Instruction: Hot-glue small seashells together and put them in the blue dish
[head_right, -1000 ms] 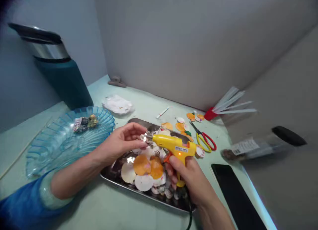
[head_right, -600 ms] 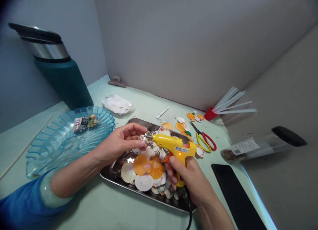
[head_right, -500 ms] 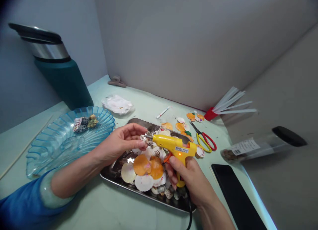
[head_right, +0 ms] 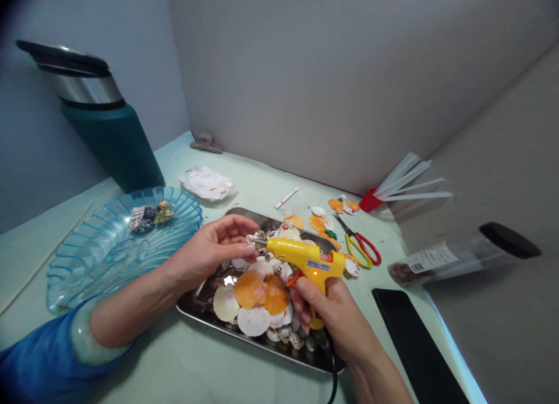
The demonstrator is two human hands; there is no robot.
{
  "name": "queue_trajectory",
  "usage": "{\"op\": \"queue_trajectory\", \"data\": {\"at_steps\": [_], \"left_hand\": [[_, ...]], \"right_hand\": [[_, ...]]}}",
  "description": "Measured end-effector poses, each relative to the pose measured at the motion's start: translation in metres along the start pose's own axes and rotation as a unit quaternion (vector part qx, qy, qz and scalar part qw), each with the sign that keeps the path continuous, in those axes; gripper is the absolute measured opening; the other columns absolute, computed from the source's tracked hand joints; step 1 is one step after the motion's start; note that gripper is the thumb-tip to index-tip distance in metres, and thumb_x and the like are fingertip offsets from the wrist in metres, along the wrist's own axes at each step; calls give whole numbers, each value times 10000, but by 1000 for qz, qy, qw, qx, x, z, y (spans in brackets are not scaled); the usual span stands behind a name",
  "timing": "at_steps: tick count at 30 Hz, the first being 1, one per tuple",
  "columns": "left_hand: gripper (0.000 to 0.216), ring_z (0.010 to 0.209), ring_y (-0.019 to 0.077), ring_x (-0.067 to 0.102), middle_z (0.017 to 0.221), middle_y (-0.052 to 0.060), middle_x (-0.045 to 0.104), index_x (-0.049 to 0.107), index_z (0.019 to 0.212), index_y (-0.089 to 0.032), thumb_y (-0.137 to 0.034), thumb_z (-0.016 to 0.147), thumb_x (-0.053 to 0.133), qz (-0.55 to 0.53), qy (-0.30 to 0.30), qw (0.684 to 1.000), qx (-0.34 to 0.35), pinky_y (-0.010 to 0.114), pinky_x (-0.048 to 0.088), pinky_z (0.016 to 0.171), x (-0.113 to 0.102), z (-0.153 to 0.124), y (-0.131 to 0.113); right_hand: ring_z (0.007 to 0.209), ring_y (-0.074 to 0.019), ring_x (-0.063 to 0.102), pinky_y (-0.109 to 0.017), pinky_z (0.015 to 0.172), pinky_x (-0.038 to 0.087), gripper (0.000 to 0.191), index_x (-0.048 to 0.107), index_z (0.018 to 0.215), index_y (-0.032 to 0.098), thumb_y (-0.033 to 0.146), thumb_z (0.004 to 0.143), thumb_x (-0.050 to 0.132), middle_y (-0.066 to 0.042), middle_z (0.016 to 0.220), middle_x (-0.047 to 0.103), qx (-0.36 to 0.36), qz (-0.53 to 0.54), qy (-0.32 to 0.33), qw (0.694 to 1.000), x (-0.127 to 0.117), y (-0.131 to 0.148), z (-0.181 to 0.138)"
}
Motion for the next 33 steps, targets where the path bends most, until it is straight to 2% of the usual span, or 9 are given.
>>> {"op": "queue_trajectory", "data": {"at_steps": [13, 21, 33], "left_hand": [[376, 698, 116, 659, 810, 5, 668, 583, 965, -144, -125, 644, 778, 5, -7, 1000, 15, 260, 513, 699, -1, 1, 0], [372, 707, 116, 638, 783, -5, 641, 590, 949, -148, -131, 636, 789, 2, 1, 1000, 4, 277, 516, 720, 2, -1, -3], [370, 735, 113, 640, 786, -8, 642, 580, 945, -149, -119, 638, 785, 7, -9, 1000, 4, 271, 525, 743, 2, -1, -3]], "right_hand": [[411, -57, 423, -171, 390, 374, 470, 531, 583, 144, 545, 787, 668, 36, 475, 468, 10, -13, 4, 1000, -1, 1, -2], [406, -67, 425, -187, 381, 366, 433, 525, 624, 160, 533, 781, 677, 39, 492, 475, 1, -7, -17, 1000, 1, 3, -1], [412, -65, 415, -182, 384, 369, 422, 534, 623, 155, 514, 800, 668, 36, 499, 475, -1, -3, -9, 1000, 0, 1, 0]]}}
Point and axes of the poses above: each hand's wrist, its own z-axis towards the middle knuckle, its own x-axis out of the palm, y = z × x, the point moved 1 cm from there along z, towards the middle knuckle
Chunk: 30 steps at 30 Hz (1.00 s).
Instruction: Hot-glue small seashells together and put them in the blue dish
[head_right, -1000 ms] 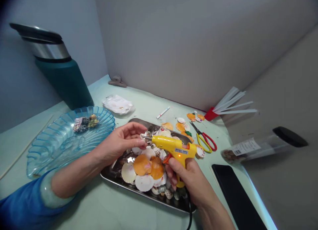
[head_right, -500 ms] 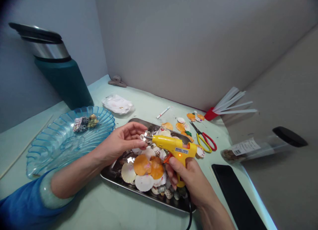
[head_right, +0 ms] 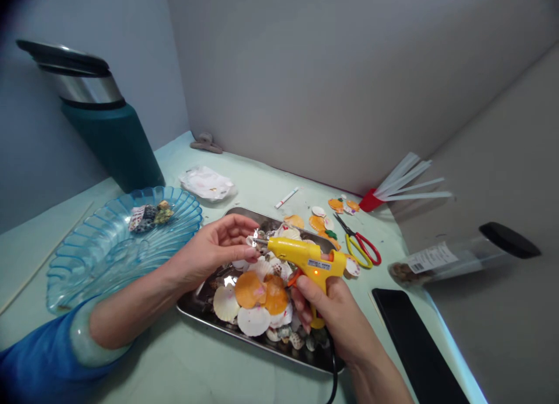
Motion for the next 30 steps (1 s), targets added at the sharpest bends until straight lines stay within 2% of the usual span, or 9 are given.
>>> {"op": "queue_trajectory", "data": {"at_steps": [15, 21, 30], "left_hand": [[348, 721, 125, 668, 834, 14, 691, 603, 952, -160, -141, 653, 780, -12, 7, 1000, 10, 282, 519, 740, -3, 2, 3], [331, 717, 127, 666, 763, 6, 685, 604, 944, -160, -157, 663, 778, 6, 10, 1000, -10, 278, 508, 746, -1, 0, 1], [330, 727, 134, 673, 766, 6, 686, 613, 947, -161, -164, 663, 781, 8, 12, 1000, -16, 285, 514, 749, -1, -1, 1]], "right_hand": [[404, -72, 405, -192, 376, 355, 456, 521, 586, 164, 549, 783, 663, 38, 466, 453, 6, -19, -1, 1000, 1, 1, -2], [405, -70, 412, -194, 384, 369, 457, 522, 590, 162, 551, 782, 665, 39, 473, 462, 5, -14, -8, 1000, 1, 2, -1], [408, -74, 410, -196, 392, 358, 471, 523, 585, 163, 571, 776, 658, 38, 460, 459, 6, -19, -12, 1000, 2, 3, -1]]}}
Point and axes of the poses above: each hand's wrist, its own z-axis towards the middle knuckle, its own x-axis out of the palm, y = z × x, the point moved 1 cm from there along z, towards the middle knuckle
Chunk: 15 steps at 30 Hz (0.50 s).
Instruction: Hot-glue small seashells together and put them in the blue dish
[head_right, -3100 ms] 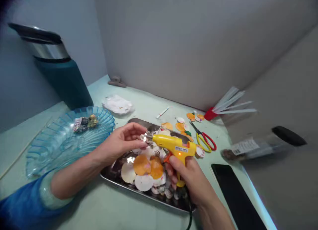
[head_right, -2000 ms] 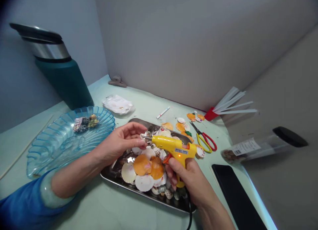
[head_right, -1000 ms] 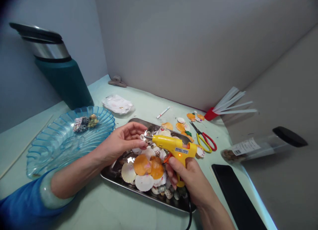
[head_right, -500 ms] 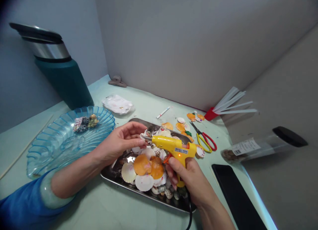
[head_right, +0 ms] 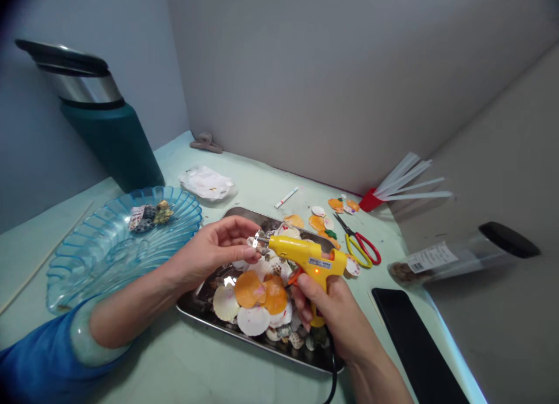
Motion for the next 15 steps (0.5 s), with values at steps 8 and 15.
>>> {"op": "queue_trajectory", "data": {"at_steps": [8, 15], "left_hand": [[348, 693, 135, 676, 787, 3, 672, 601, 967, -160, -161, 666, 776, -7, -8, 1000, 24, 286, 522, 723, 0, 2, -1], [327, 694, 127, 678, 745, 8, 687, 585, 963, -151, -173, 692, 765, 0, -1, 1000, 18, 270, 519, 724, -1, 1, 0]], "right_hand": [[399, -69, 405, -188, 377, 353, 466, 519, 582, 163, 562, 770, 668, 37, 464, 460, 2, 1, 19, 1000, 0, 1, -1], [401, -62, 410, -173, 385, 340, 453, 524, 589, 158, 537, 803, 652, 39, 464, 462, -3, 13, 20, 1000, -1, -2, 0]]}}
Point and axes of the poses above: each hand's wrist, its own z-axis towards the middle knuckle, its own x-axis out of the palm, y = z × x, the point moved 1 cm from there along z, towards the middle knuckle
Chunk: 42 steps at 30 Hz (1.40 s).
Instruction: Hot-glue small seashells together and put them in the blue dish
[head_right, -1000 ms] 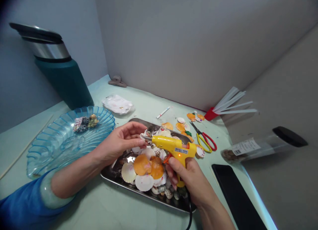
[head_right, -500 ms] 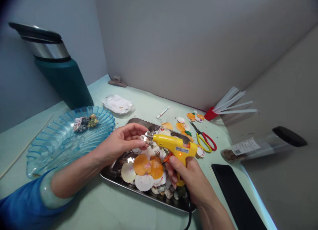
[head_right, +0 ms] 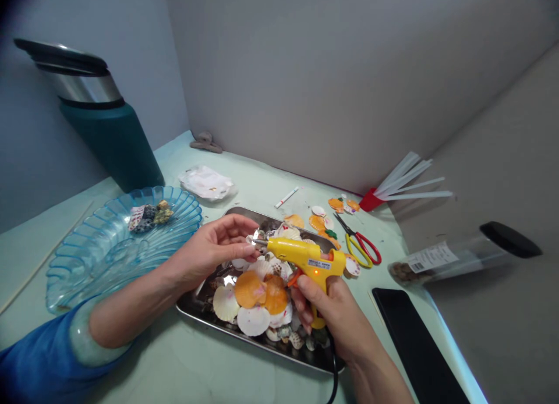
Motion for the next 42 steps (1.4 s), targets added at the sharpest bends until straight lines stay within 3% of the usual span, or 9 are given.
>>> {"op": "queue_trajectory", "data": {"at_steps": [12, 20, 42], "left_hand": [[333, 723, 134, 679, 750, 1, 673, 594, 950, -154, -162, 672, 778, -2, 5, 1000, -20, 276, 523, 743, 1, -1, 0], [468, 696, 144, 682, 856, 0, 639, 548, 1045, -162, -140, 646, 792, -41, -11, 999, -1, 326, 543, 734, 1, 0, 0], [278, 744, 153, 702, 777, 42, 713, 537, 919, -144, -160, 724, 735, -29, -9, 999, 13, 297, 548, 745, 0, 1, 3]], "right_hand": [[405, -66, 423, -179, 395, 353, 482, 519, 576, 154, 566, 784, 658, 35, 457, 465, 6, -2, -7, 1000, 0, 2, 1], [401, -60, 419, -168, 385, 344, 477, 523, 571, 154, 552, 801, 649, 38, 458, 458, 4, 2, 2, 1000, 0, -1, 1], [410, -63, 415, -174, 387, 339, 481, 515, 570, 155, 558, 793, 654, 37, 459, 458, 3, -4, -8, 1000, -1, -1, 0]]}}
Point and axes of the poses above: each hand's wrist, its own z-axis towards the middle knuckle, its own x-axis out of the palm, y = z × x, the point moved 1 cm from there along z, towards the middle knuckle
